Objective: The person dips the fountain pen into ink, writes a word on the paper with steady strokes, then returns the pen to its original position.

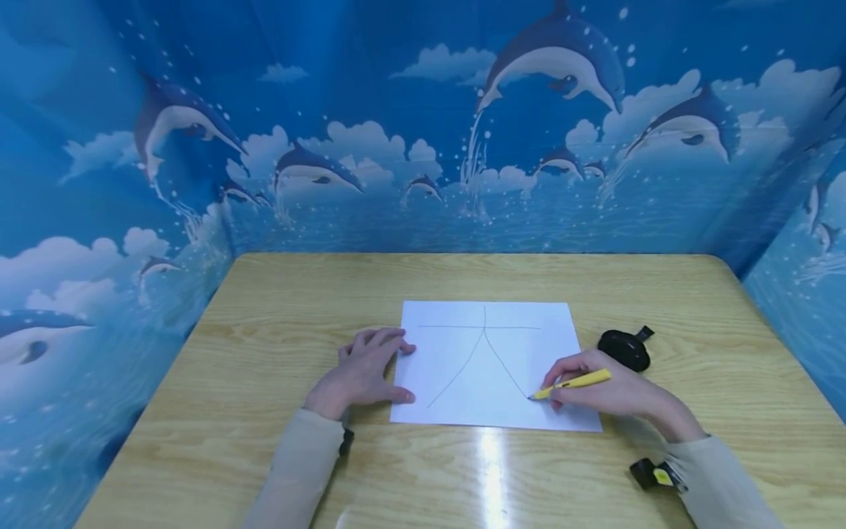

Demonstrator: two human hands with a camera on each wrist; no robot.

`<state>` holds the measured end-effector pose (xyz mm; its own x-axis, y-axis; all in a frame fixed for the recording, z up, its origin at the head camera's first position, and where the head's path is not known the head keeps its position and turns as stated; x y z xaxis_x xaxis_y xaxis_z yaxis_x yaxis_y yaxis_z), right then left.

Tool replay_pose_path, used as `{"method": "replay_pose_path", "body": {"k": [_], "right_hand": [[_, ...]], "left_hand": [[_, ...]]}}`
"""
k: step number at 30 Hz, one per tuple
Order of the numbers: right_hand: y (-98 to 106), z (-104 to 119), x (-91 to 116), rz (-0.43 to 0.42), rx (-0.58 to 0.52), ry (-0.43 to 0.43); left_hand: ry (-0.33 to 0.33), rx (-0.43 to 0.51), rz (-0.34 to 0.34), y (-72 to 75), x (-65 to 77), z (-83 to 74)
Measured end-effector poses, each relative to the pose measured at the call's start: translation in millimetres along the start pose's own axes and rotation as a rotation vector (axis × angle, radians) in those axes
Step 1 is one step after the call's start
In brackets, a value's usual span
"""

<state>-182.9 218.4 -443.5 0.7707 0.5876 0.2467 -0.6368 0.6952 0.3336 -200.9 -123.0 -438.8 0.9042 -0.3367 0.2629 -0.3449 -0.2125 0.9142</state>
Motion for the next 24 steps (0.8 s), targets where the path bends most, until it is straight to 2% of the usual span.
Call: {"method": "replay_pose_path", "body": {"k": [9, 17, 24], "right_hand": [[0.1, 1.2, 4.4, 0.031, -0.032, 0.035], [-0.3, -0.1, 5.2, 0.046, -0.011, 0.058], [-1.2, -0.8, 7.2, 0.059, -0.013, 0.042]], "left_hand": [[0.001, -0.002, 0.002, -0.9, -1.4, 1.0], [0.003, 0.002, 0.004, -1.0, -1.3, 1.0], [0.005, 0.002, 0.005, -0.6, 0.5, -0.2]]}}
Point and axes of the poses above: each hand's wrist, its own x-axis away from the middle knuckle, its own y-axis out of the back of the hand, z = x × y, the point moved 6 cm from there along -x, towards the middle knuckle, and after that the axes turned 7 degrees about -x, right-handed, at the moved point
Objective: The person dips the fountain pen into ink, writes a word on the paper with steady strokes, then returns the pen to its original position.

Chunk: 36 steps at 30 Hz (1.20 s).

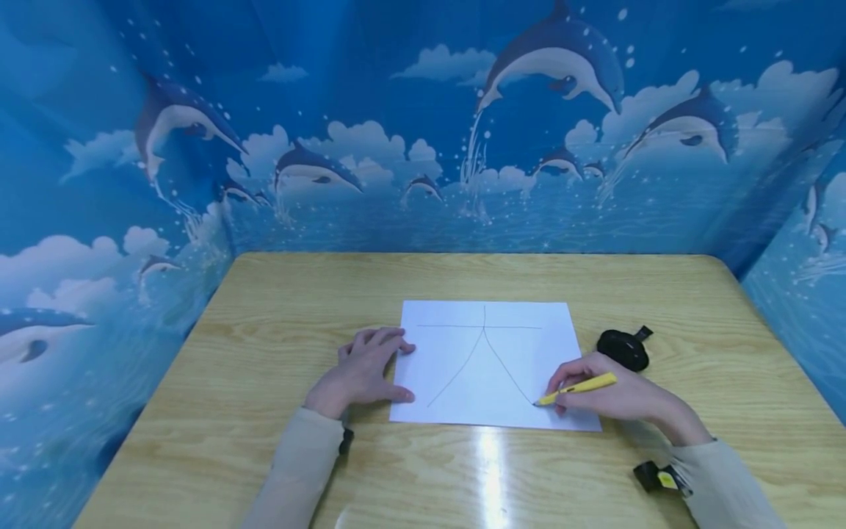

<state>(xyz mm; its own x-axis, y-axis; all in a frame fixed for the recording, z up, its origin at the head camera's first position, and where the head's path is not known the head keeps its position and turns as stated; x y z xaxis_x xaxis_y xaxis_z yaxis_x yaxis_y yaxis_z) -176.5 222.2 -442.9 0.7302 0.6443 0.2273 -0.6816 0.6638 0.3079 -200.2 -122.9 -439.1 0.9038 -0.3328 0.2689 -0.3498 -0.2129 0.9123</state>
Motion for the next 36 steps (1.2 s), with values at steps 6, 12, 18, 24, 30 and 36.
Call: {"method": "replay_pose_path", "body": {"k": [6, 12, 18, 24, 30, 36], "right_hand": [[0.0, -0.5, 0.8, 0.009, 0.016, -0.002], [0.1, -0.7, 2.0, 0.000, 0.023, 0.008], [-0.8, 1.7, 2.3, -0.007, 0.021, 0.028], [-1.1, 2.9, 2.4, -0.006, 0.008, 0.034], [-0.5, 3.5, 2.6, -0.013, 0.014, 0.031], [-1.0, 3.0, 2.7, -0.007, 0.004, 0.030]], "left_hand": [[-0.001, -0.001, -0.001, 0.4, -0.4, 0.0], [0.005, -0.011, 0.000, -1.3, -1.3, 0.9], [-0.011, -0.002, -0.007, -1.0, -1.8, 0.4], [-0.014, 0.006, -0.006, -0.8, -2.1, 0.7], [-0.010, 0.006, -0.003, -0.2, -1.5, 1.1], [-0.014, 0.010, -0.003, -0.8, -1.7, 1.2]]}}
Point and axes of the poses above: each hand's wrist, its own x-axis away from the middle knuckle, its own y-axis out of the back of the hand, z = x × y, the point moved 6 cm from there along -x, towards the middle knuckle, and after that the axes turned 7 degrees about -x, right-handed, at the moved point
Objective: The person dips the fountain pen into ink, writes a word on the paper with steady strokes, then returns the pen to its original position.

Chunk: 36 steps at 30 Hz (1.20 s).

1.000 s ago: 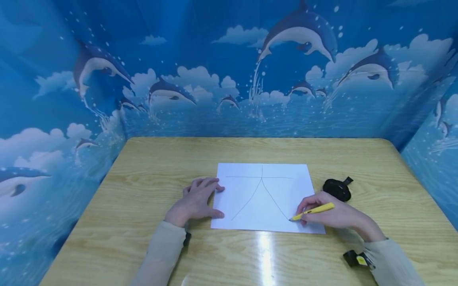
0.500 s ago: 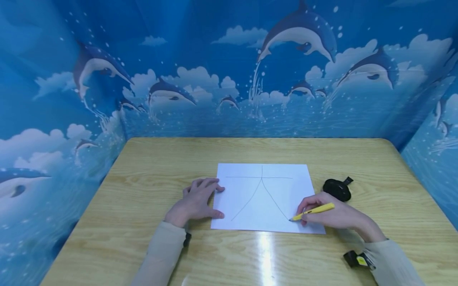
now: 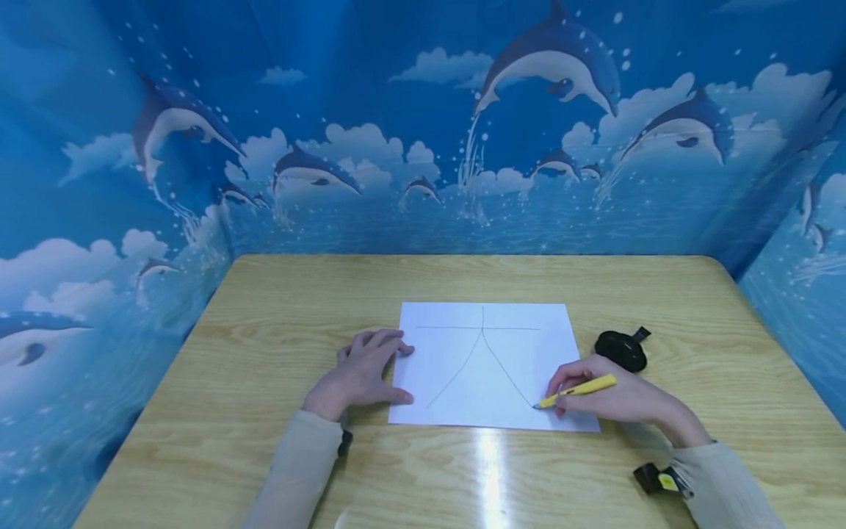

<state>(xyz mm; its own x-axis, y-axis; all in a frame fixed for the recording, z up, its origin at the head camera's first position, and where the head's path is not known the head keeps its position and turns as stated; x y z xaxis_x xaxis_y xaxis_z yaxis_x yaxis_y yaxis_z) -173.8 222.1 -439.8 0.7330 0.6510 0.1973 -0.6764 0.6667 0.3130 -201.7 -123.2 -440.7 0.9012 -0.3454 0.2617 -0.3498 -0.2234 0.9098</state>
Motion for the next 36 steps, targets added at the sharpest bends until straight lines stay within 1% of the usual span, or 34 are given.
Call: {"method": "replay_pose_path", "body": {"k": [5, 8, 11, 14, 17, 26, 29, 33, 36], "right_hand": [[0, -1, -1, -0.003, -0.016, 0.012], [1, -1, 0, -0.025, -0.012, 0.023], [3, 0, 2, -0.068, 0.006, 0.024], [6, 2, 4, -0.134, 0.026, 0.012], [8, 2, 6, -0.183, 0.019, 0.022], [12, 3, 19, -0.251, -0.001, 0.079], [16, 4, 25, -0.291, -0.004, 0.089], [21, 6, 31, -0.346, 0.016, 0.093], [22, 10, 36, -0.365, 0.058, 0.096]], "left_hand": [[0.002, 0.006, 0.000, -0.1, 0.2, 0.3], [0.000, 0.004, 0.000, -0.5, 0.5, 0.5], [0.000, 0.006, 0.000, -0.5, 1.0, 0.4], [-0.003, 0.006, -0.001, -0.4, 1.1, 0.3], [-0.005, 0.006, -0.004, -0.3, 0.9, 0.4], [-0.004, 0.014, -0.001, 0.2, 1.1, 0.4], [-0.001, 0.015, 0.005, 0.0, 0.8, 0.6], [0.003, 0.021, 0.013, -0.1, 0.8, 0.4], [0.006, 0.019, 0.015, 0.3, 1.0, -0.5]]}}
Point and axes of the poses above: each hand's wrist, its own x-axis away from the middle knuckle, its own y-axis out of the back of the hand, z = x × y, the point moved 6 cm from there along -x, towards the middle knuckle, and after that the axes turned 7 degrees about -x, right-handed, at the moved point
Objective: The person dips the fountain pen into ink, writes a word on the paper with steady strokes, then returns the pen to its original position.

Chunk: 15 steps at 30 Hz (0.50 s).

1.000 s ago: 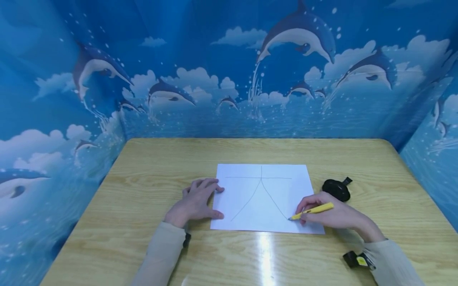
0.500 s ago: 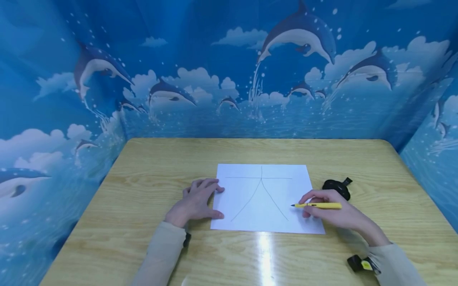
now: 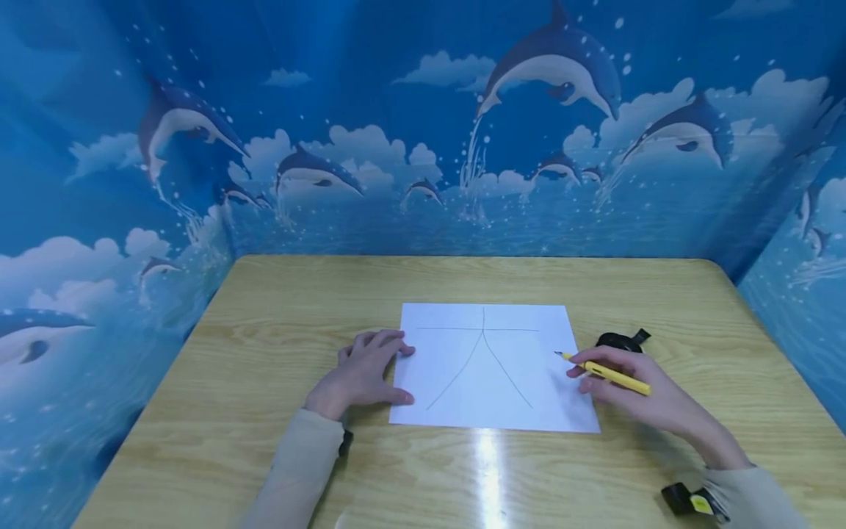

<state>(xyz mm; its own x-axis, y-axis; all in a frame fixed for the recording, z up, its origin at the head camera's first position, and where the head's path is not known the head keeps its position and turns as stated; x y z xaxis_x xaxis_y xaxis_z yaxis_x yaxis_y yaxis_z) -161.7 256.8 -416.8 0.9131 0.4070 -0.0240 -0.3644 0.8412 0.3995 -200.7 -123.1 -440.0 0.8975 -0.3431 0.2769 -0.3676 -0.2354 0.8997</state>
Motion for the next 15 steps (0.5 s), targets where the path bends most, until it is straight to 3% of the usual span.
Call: {"method": "replay_pose_path", "body": {"k": [6, 12, 15], "right_hand": [[2, 7, 6, 0.036, -0.074, 0.041], [5, 12, 11, 0.129, -0.308, 0.233], [9, 10, 13, 0.087, -0.310, 0.277]], "left_hand": [[0.002, -0.008, 0.008, 1.0, 0.6, 0.1], [-0.010, 0.006, 0.010, 0.7, 0.2, 0.1], [-0.010, 0.009, 0.012, 0.2, -0.1, 1.0]]}}
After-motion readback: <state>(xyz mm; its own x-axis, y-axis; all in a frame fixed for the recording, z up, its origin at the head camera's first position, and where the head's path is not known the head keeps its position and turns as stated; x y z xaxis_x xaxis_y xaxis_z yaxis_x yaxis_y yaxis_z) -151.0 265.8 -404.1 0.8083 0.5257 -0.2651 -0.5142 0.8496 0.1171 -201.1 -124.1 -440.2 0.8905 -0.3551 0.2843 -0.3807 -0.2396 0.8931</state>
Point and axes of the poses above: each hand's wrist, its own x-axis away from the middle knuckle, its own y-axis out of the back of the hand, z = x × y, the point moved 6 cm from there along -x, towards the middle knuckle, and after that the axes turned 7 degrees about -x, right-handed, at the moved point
